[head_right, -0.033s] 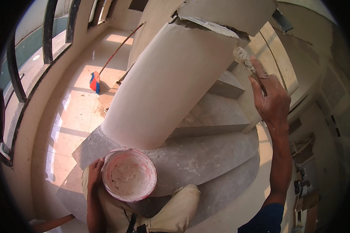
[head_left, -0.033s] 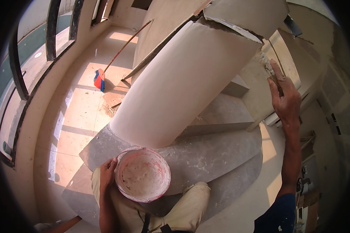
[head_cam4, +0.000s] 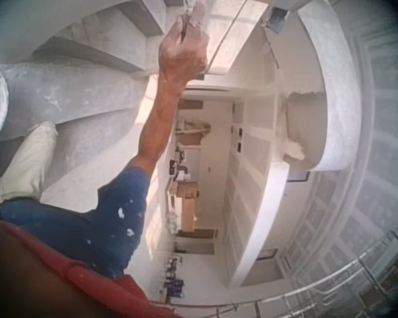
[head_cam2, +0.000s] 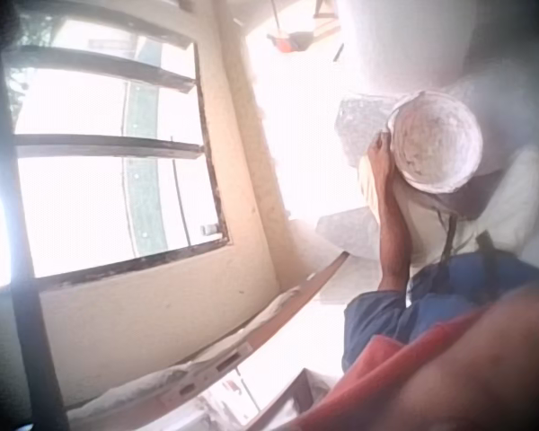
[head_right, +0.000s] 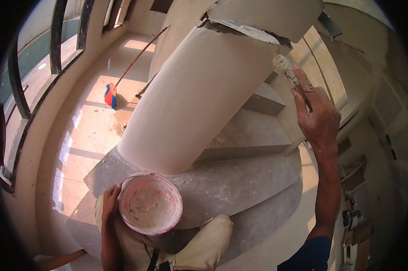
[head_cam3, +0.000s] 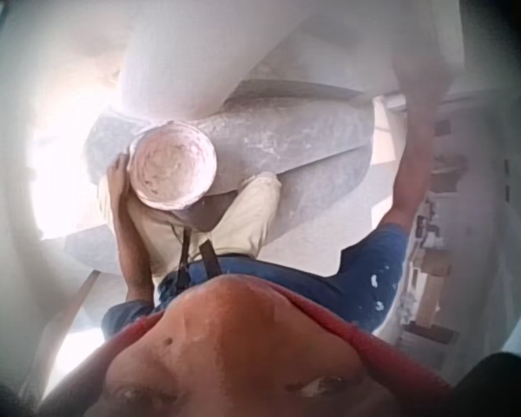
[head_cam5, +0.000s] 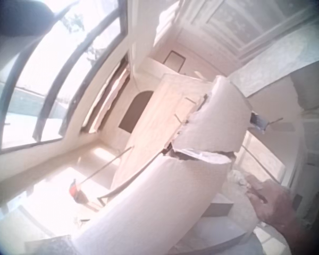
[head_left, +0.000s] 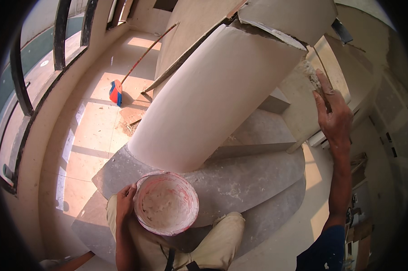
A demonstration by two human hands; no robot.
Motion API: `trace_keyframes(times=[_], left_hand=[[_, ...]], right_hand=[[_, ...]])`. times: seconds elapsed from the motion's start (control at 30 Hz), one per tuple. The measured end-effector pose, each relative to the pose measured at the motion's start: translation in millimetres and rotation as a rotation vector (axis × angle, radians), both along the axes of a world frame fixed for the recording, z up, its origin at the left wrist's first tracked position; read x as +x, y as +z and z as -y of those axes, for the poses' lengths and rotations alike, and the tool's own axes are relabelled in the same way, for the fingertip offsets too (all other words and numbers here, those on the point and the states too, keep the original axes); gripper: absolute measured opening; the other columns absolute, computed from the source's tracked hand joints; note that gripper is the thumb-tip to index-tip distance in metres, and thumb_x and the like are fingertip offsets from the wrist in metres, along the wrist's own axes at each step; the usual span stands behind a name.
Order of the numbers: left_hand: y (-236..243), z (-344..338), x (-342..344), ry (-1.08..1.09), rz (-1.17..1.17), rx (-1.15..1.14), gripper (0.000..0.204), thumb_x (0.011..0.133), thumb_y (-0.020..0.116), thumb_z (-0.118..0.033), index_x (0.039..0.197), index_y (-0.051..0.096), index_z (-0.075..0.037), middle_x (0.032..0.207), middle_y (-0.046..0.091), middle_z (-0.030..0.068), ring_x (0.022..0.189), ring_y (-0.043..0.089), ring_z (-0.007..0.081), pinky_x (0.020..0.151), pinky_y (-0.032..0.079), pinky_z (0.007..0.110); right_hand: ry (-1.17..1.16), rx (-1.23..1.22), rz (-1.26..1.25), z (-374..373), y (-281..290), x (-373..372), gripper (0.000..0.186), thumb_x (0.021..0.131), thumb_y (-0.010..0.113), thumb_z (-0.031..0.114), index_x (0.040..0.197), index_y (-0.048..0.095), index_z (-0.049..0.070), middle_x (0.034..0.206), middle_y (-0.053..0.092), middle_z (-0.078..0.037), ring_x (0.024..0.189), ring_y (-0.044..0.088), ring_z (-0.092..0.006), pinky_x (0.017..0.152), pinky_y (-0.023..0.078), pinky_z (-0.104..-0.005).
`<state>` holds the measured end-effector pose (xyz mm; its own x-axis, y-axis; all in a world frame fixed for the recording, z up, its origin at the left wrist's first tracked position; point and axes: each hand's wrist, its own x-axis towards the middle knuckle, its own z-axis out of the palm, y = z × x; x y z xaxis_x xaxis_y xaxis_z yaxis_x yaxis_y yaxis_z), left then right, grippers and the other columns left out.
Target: The person applies plaster to a concrete staircase column and railing using a trowel and a putty knife, smoothing the material from a bucket.
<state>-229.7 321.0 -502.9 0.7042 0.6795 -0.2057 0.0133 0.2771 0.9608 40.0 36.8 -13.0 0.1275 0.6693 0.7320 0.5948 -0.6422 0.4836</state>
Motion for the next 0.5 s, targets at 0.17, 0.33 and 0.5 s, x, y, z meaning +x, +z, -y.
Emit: trace_keyframes(times=[0.17, 0.33, 0.5], left_hand=[[2, 1, -1, 0.013, 0.039, -0.033, 0.045, 0.102, 0.061, -0.038, 0.113, 0.071, 0.004, 0.098, 0.072, 0.0067, 0.092, 0.063, 0.0137, 0.085, 0.049, 0.03], [7, 0, -1, 0.006, -0.014, 0.02, 0.044, 0.102, 0.062, -0.037, 0.113, 0.071, 0.004, 0.098, 0.072, 0.007, 0.091, 0.062, 0.0134, 0.085, 0.049, 0.03], [-1, 0, -1, 0.007, 0.004, -0.006, 0.043, 0.101, 0.063, -0.036, 0.114, 0.071, 0.004, 0.099, 0.072, 0.0067, 0.091, 0.062, 0.0135, 0.085, 0.049, 0.029]], right_hand=[[0.052, -0.01, -0.043, -1, 3, -14, 0.053, 0.093, 0.07, 0.02, 0.144, 0.058, 0.033, 0.074, 0.057, -0.004, 0.061, 0.053, -0.0192, 0.062, 0.049, -0.0384], [0.075, -0.022, 0.013, 0, 2, -16, 0.053, 0.093, 0.071, 0.019, 0.143, 0.059, 0.032, 0.075, 0.058, -0.004, 0.062, 0.054, -0.0179, 0.062, 0.05, -0.0375], [0.047, -0.055, 0.044, -2, 3, -6, 0.051, 0.093, 0.07, 0.018, 0.141, 0.06, 0.032, 0.074, 0.057, -0.003, 0.062, 0.055, -0.0178, 0.062, 0.05, -0.0379]])
